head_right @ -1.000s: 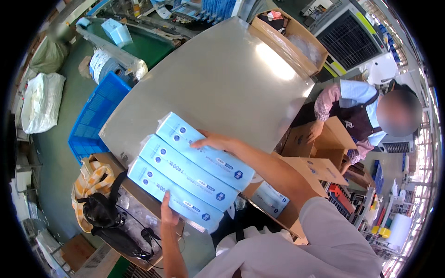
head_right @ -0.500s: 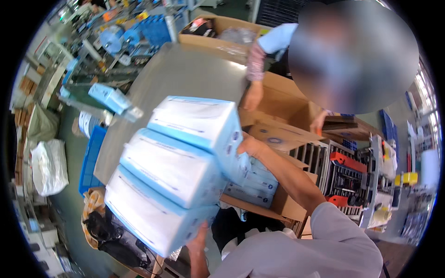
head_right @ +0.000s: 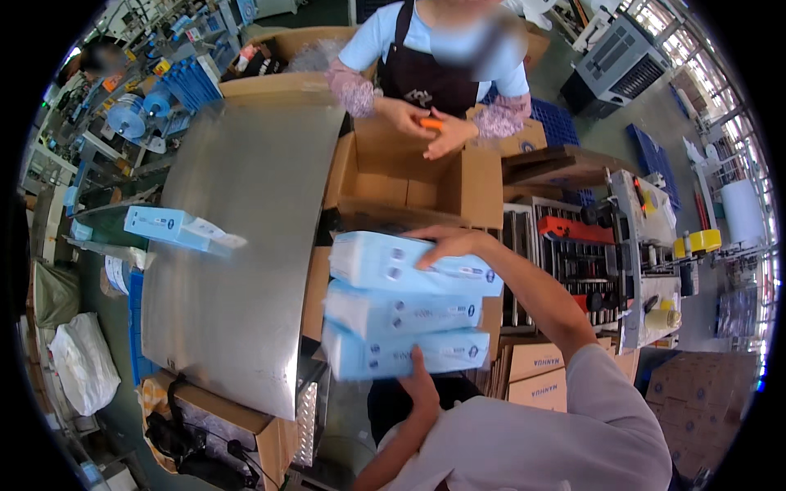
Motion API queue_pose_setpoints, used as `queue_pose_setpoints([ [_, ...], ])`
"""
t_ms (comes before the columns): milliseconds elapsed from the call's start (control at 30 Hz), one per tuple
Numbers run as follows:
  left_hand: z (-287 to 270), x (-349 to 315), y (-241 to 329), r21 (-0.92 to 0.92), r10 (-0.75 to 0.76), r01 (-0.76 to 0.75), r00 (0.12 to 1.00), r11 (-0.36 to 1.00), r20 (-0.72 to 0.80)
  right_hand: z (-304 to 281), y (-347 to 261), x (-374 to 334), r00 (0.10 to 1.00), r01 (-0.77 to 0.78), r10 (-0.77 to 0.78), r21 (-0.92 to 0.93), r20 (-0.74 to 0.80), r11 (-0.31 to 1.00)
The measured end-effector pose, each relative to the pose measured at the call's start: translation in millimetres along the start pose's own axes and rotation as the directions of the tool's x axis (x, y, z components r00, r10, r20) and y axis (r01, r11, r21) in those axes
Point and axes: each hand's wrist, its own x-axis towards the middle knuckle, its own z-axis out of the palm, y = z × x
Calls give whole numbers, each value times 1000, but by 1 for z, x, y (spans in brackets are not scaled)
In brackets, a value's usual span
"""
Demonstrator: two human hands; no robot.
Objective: The person packs small blue product boxes into larger brown cardboard shipping boxes on a metal table. They place multiple small boxes inside, close the flaps, and move the filled boxes to a conveyor belt or stack. A coworker assists by handing over boxes and placing items.
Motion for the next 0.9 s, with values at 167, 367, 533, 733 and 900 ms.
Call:
queue_pose_setpoints([
  [167,-20,15,44,314,-204,118,945,942,255,71,68,16,924,-3,-281,-741,-258,671],
  [367,-1,83,179,440,-82,-874,464,-207,882,157,56,-39,948,-159,-164,-853,-273,498],
  [533,-11,194,174,385,-215,-777,541,-498,813,169,94,-6,925,-327,-4,-803,-380,499],
  [733,-4,237,152,288,-386,-730,604,-620,698,162,130,-13,948,-315,126,-802,-293,507],
  [900,-18,248,152,329,-291,-781,532,-531,795,193,169,-73,877,-465,144,-735,-458,495],
])
